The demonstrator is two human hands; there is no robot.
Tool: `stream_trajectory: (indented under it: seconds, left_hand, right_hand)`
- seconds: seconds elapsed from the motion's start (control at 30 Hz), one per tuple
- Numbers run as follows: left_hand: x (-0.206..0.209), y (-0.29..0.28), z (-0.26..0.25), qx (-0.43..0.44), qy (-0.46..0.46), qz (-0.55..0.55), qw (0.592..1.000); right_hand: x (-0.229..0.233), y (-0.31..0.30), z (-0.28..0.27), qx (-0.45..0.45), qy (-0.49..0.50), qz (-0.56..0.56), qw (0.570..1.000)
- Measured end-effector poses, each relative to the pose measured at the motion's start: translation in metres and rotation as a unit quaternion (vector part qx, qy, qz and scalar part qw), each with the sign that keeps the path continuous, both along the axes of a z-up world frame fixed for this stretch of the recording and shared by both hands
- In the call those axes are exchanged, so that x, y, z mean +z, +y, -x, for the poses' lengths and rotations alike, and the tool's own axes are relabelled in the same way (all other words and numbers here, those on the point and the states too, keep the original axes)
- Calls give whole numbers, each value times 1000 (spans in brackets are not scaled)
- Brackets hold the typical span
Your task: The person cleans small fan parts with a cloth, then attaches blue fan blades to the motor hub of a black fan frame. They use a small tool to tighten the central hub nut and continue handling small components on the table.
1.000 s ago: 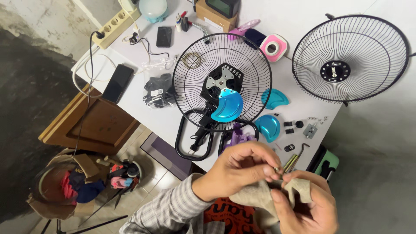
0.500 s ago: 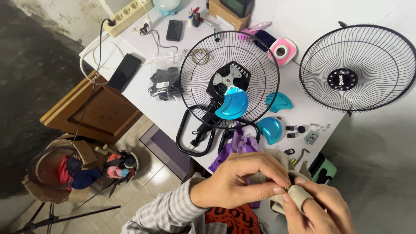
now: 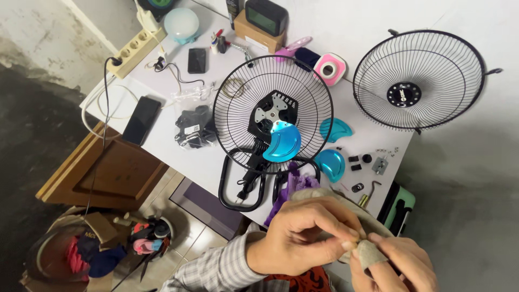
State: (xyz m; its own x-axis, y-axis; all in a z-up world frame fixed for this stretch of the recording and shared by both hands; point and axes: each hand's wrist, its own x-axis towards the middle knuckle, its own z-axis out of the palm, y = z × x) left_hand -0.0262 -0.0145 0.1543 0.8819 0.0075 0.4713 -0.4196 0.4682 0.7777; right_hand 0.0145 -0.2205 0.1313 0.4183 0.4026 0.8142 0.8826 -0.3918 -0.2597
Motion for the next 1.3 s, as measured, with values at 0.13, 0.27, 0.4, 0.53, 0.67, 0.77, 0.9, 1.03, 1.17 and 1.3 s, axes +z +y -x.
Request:
stream_trajectory:
  seconds: [0.13,0.27,0.4,0.53,0.67,0.77,0.9,1.03,1.17,1.3]
  left_hand:
    - [-6,-2,0,-1,13,41,999]
    - [-11,-3,0,-22,26,104,994]
    - [-15,-4,1,-95,77,168,978]
    - [-15,-1,-3,-142,101,185,967]
    - [-12,4,-2,-159,97,176,966]
    - [-11,6,1,-151,83,135,976]
    - [-10,10,-1,-160,82,125,976]
    - [-9,15,-9,-120,67,83,987]
    - [-4,19,-13,-62,68,11,996]
    - [7,19,-18,-52,69,22,996]
  right_hand:
    - [6,16,0,-10,-30,-4,999]
    - [19,32,3,-15,-4,2,1000]
    - [35,35,19,-37,91,-19,995]
    - [38,36,21,-32,114,-70,990]
    - [42,34,22,-65,103,-44,992]
    - [48,35,21,-71,98,-28,992]
    - [66,36,20,-55,135,2,989]
    - [74,45,9,-69,123,9,990]
    - [71,55,1,-94,112,-19,989]
    - [67,56,-9,-99,145,-47,983]
